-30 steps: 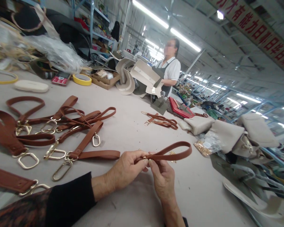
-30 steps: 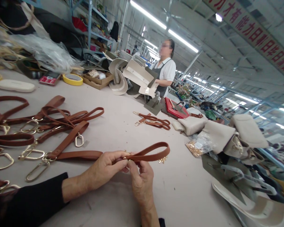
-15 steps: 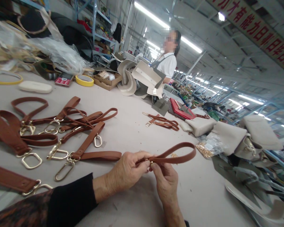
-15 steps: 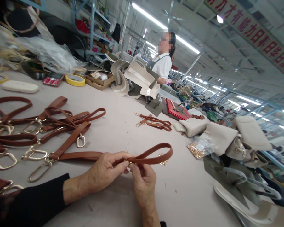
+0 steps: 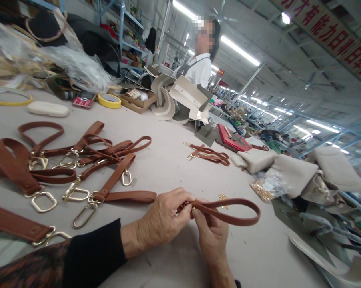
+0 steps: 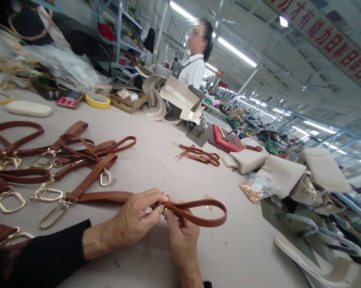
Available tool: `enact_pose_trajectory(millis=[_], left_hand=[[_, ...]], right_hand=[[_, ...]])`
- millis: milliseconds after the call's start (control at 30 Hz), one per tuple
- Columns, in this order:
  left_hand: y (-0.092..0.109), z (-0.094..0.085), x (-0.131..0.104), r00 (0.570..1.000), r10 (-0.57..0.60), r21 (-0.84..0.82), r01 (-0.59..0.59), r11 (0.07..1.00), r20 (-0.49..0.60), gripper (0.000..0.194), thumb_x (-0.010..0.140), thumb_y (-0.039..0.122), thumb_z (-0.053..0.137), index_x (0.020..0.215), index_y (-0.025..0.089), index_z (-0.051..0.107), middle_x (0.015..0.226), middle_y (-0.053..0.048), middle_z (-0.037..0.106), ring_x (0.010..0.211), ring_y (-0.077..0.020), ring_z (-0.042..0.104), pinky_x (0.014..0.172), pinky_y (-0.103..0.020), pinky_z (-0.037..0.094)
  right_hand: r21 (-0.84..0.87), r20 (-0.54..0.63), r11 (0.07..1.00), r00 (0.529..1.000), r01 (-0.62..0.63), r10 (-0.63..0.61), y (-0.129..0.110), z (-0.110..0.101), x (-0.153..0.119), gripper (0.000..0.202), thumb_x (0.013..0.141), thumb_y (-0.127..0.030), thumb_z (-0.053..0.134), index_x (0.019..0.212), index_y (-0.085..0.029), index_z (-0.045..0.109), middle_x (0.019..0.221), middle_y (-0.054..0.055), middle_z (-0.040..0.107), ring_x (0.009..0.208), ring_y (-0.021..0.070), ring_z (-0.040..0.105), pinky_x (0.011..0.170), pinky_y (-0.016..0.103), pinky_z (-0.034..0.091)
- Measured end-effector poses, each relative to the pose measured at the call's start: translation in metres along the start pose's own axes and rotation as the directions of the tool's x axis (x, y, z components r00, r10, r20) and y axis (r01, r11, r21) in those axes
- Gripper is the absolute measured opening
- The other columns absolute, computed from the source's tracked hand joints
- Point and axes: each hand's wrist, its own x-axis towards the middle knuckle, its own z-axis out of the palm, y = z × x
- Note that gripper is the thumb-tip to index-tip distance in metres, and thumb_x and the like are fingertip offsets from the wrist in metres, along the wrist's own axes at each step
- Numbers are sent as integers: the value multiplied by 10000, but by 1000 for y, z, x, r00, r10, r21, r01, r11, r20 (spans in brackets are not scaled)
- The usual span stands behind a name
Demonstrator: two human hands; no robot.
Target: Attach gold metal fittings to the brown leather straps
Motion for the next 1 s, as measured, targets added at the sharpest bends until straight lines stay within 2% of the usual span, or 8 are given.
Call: enact_pose_trajectory(millis=[300,433,600,733,800,900,1000], left_hand=[[4,3,0,987,-162,-86,162,983,6,165,838,116,467,796,166,619,736,-1,609,674,-120,541,633,-223,396],[1,7,-1,983,-182,-79,180,981,-31,140,822,120,482,803,164,613,726,0,609,658,-119,541,623,-222,398],[-4,8,-2,994,-83,-25,81,996,-71,177,798,77,498,845,164,645,757,-4,612,684,-114,553,642,-215,406],[-3,2,-2,998,50,-55,-52,997,-22,247,803,74,507,981,150,661,817,-29,621,737,-127,557,679,-225,423],[-2,-2,0,998,65,-86,-63,994,21,222,803,97,535,978,138,665,806,-31,612,722,-129,544,678,-231,424],[-1,-6,1,996,-21,-119,31,992,89,111,815,184,609,878,144,691,742,-16,604,692,-125,528,660,-231,405],[-3,-5,2,980,-150,-218,176,960,132,99,805,225,648,822,154,715,693,-4,617,640,-108,526,602,-209,384]], right_hand=[[-260,1,963,997,71,-73,2,-2,1,146,842,-287,623,900,-197,723,838,55,750,701,179,694,611,260,572],[-214,-12,973,995,90,-95,4,0,0,126,865,-268,591,930,-199,673,829,38,736,734,164,685,648,252,558],[-125,12,991,999,40,-39,-1,2,1,146,864,-270,604,961,-194,682,887,57,734,747,164,680,670,260,564],[-108,9,994,1000,23,-22,-7,0,4,147,838,-280,639,938,-199,710,869,53,733,783,179,684,705,274,572],[-113,10,994,1000,9,-8,-9,-2,5,150,830,-292,645,924,-205,723,858,49,740,772,184,690,702,276,575],[-160,16,987,1000,-2,5,-9,-5,4,155,807,-317,663,899,-227,749,857,42,754,756,192,701,685,261,578],[-208,-33,977,999,-41,35,-5,-7,2,157,776,-371,675,825,-256,768,797,21,757,721,194,710,648,223,572]])
